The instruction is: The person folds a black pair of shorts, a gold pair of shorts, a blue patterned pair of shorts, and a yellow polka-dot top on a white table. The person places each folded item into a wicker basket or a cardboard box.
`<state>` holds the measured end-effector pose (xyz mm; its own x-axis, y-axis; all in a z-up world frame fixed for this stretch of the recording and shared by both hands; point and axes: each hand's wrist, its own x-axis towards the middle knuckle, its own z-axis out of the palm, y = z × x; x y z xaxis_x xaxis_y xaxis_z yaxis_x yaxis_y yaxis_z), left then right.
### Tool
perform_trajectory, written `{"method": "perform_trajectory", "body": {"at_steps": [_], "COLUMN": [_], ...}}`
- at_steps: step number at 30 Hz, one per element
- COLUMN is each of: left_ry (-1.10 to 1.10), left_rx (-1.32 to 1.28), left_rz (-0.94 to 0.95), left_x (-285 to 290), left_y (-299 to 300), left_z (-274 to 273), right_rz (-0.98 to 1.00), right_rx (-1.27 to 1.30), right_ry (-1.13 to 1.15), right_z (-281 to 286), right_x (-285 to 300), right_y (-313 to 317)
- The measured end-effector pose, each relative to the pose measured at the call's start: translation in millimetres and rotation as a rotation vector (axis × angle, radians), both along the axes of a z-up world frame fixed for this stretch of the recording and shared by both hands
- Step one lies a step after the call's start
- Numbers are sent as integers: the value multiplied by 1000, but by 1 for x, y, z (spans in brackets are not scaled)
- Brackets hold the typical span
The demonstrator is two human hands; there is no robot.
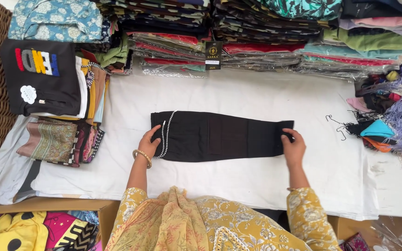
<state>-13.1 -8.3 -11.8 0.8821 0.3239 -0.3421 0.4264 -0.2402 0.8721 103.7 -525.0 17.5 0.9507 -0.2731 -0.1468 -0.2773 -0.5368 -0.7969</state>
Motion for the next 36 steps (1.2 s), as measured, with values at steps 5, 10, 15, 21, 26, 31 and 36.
{"method": "perform_trajectory", "body": {"at_steps": [5,10,15,21,26,31,36], "left_ry": [140,109,166,126,17,38,-55], "left_rx": [9,-137,-110,-197,-78,26,-69], "left_rz": [48,100,97,149,52,82,75], "left_x": [-3,-4,-8,-10,-6,-9,-8], "left_y": [4,9,10,13,8,-5,-10], "left_z": [-6,-19,-7,-33,-25,6,-42], "right_rz": [326,495,360,211,187,164,197], "right_rx": [28,213,181,169,107,222,237], "right_ry": [-329,-123,-102,293,370,216,186], "right_z": [17,77,46,-30,-25,13,-37], "right_x": [-25,-28,-8,-7,-11,-20,-19], "right_y": [103,160,110,88,127,114,94]}}
